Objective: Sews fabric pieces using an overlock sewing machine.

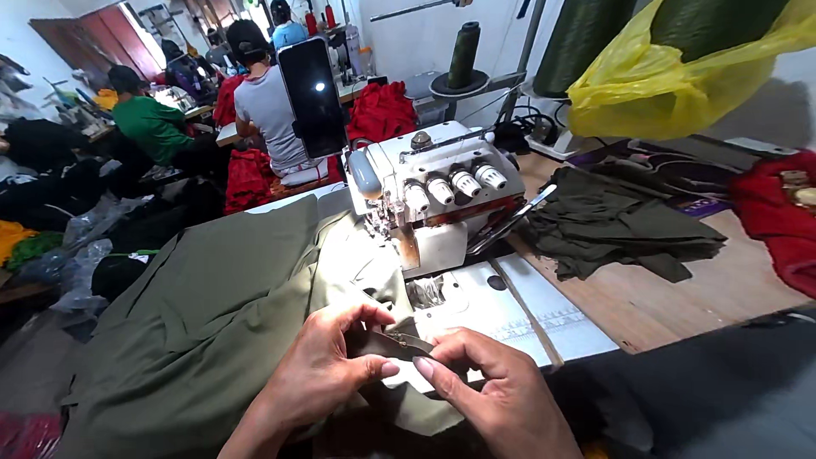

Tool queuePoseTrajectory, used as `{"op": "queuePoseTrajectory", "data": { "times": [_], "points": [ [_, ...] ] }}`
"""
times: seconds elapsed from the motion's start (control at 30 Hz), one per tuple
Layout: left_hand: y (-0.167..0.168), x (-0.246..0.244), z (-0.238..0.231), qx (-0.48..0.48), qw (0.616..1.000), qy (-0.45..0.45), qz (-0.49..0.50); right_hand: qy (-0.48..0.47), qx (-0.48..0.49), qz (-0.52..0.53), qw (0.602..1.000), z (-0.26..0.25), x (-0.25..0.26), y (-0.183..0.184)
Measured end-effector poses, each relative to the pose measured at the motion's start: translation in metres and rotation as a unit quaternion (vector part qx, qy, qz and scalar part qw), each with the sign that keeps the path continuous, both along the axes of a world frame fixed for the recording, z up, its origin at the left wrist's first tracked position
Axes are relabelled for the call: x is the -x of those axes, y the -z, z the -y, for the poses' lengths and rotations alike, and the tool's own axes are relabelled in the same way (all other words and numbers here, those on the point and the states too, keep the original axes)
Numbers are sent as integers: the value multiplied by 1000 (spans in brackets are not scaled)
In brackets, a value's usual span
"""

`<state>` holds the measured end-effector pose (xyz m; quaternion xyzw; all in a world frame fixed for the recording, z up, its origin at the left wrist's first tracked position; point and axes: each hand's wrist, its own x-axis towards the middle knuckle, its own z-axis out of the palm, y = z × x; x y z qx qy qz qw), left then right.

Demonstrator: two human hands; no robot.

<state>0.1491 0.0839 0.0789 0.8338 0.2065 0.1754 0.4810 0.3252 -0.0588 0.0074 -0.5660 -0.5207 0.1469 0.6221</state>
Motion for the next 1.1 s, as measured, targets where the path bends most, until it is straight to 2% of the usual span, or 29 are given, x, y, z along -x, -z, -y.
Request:
{"op": "queuePoseTrajectory", "data": {
  "times": [0.27, 0.37, 0.57, 0.73, 0.87, 0.97, 1.1],
  "points": [
    [5, -7, 12, -62, 997, -10, -41, 35, 1, -35, 999, 12, 7, -7],
    [9, -9, 16, -60, 998, -19, -19, 38, 24, -36, 998, 16, 7, -11],
    [19, -14, 20, -60, 998, -20, 14, 44, 54, 61, 996, 8, 1, -7],
    [24, -18, 21, -30, 999, 7, 38, -21, 88, -3, 996, 10, -19, -10],
    [20, -26, 22, -110, 994, 4, 10, -103, 92, -69, 988, 14, -31, -15],
    [19, -34, 24, -155, 988, -16, 11, -159, 131, -54, 977, 15, -42, -22],
    [24, -38, 27, -84, 996, -4, 39, -163, 160, -6, 974, 16, -51, -20]
  ]
}}
